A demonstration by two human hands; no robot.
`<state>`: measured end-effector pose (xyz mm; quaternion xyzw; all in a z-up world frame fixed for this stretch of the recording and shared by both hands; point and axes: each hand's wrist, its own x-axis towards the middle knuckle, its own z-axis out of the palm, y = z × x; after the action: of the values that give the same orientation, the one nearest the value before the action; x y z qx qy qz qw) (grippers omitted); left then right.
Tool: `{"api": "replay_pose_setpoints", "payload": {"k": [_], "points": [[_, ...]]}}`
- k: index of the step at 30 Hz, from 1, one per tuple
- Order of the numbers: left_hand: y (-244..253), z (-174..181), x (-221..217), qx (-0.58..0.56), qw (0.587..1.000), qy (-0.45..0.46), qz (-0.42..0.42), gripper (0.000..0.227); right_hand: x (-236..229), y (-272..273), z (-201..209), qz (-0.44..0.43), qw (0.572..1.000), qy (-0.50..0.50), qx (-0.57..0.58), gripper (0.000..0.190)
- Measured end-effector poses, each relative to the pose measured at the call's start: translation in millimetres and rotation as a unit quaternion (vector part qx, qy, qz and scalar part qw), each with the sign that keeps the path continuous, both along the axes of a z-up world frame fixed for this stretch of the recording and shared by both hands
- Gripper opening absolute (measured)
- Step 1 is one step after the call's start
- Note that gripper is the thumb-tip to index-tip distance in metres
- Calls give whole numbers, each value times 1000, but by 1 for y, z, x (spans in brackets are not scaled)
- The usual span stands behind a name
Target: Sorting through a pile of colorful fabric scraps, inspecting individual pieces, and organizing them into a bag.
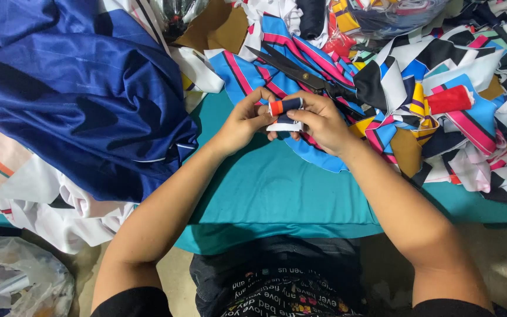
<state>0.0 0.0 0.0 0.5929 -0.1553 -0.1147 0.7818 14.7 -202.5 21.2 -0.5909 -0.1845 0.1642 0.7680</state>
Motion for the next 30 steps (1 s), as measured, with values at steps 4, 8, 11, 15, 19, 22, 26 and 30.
{"api": "replay_pose_setpoints", "payload": {"k": [4,8,11,15,19,22,26,30], "points": [[1,11,-2,5,1000,2,-1,18,-12,2,19,6,1000,5,-18,29],[3,12,-1,-25,999,48,-2,14,-9,1,14,-10,998,-32,-53,35],[3,14,0,-28,998,48,1,16,-6,1,6,-14,996,-66,-65,36],[3,3,1,5,1000,8,6,23,-7,0,4,0,991,-104,-80,33],[3,1,3,-2,1000,10,9,26,-4,-4,4,29,994,-87,-51,35],[4,0,2,-4,1000,7,16,31,-1,-5,0,60,996,-67,-24,40],[3,3,2,5,1000,-5,14,33,-2,-3,5,44,994,-85,-45,34],[2,8,0,12,1000,-13,14,31,-2,-3,2,34,993,-100,-59,31]]}}
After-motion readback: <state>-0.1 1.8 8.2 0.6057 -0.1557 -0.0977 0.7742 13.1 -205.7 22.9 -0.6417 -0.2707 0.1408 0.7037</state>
